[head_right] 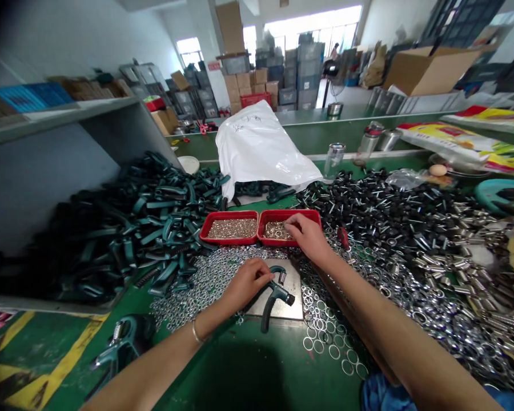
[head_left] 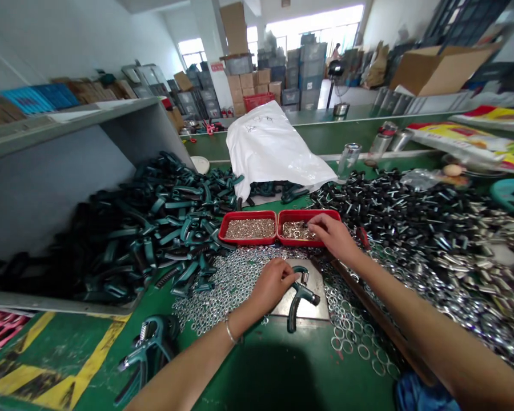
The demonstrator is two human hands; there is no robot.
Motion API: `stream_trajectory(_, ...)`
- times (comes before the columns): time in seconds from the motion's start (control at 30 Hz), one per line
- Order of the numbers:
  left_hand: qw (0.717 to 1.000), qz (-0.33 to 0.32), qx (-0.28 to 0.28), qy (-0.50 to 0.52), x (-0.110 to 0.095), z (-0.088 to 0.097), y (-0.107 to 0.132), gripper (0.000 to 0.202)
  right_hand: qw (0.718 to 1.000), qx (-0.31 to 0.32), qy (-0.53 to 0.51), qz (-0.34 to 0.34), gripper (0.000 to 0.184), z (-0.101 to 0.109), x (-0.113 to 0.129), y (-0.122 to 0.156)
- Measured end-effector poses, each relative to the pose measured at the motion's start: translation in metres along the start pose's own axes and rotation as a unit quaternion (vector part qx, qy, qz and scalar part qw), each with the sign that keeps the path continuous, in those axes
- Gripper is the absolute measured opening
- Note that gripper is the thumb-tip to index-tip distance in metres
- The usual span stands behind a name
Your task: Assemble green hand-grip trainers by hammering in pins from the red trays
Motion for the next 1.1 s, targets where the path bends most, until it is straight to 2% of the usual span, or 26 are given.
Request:
stream_trajectory(0.1,1.000,0.009,-0.011,-0.025,0.002,-0.005,0.005,0.015,0.993,0.077,-0.089,0.015,0.020,-0.013,0.001,0.040)
stream_trajectory(0.2,0.999,0.001,-0.013,-0.051,-0.001,-0.006,0.003,0.015,0.977,0.156,-0.133,-0.061,0.017,-0.033,-0.020,0.069)
stream_trajectory(0.27,0.997,-0.013,-0.005,-0.075,-0.005,-0.008,0.003,0.016,0.966,0.182,-0.152,-0.101,0.016,-0.042,-0.030,0.079)
stream_trajectory(0.33,0.993,-0.040,0.018,-0.112,-0.011,-0.011,0.004,0.017,0.968,0.179,-0.139,-0.105,0.019,-0.046,-0.033,0.081)
stream_trajectory(0.47,0.973,-0.111,0.083,-0.184,-0.021,-0.020,0.005,0.024,0.984,0.155,-0.054,-0.069,0.020,-0.047,-0.026,0.076)
stream_trajectory(0.6,0.971,-0.110,0.086,-0.193,-0.019,-0.017,0.004,0.024,0.985,0.163,0.018,-0.044,0.020,-0.047,-0.017,0.071)
stream_trajectory(0.67,0.970,-0.109,0.085,-0.202,-0.018,-0.017,0.003,0.025,0.980,0.167,0.107,-0.018,0.020,-0.049,-0.012,0.071)
stream_trajectory(0.77,0.954,-0.145,0.114,-0.238,-0.023,-0.025,0.003,0.031,0.958,0.154,0.238,0.041,0.016,-0.054,0.002,0.073)
stream_trajectory(0.87,0.940,-0.174,0.143,-0.257,-0.031,-0.032,0.008,0.037,0.948,0.157,0.266,0.076,0.017,-0.061,0.013,0.074)
stream_trajectory(1.0,0.945,-0.150,0.137,-0.255,-0.043,-0.031,0.029,0.044,0.941,0.165,0.283,0.084,0.010,-0.056,0.010,0.079)
stream_trajectory(1.1,0.958,-0.093,0.108,-0.249,-0.046,-0.029,0.045,0.057,0.940,0.098,0.325,0.026,0.016,-0.029,-0.010,0.085)
Point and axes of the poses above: each hand's wrist, its own y-axis away from the middle knuckle, its own z-axis out of the back of the hand, x = y × z, the point moved 8 cm from there along -y, towards the middle knuckle, and after that the axes turned 13 degrees about -z, right-handed, at the moved point
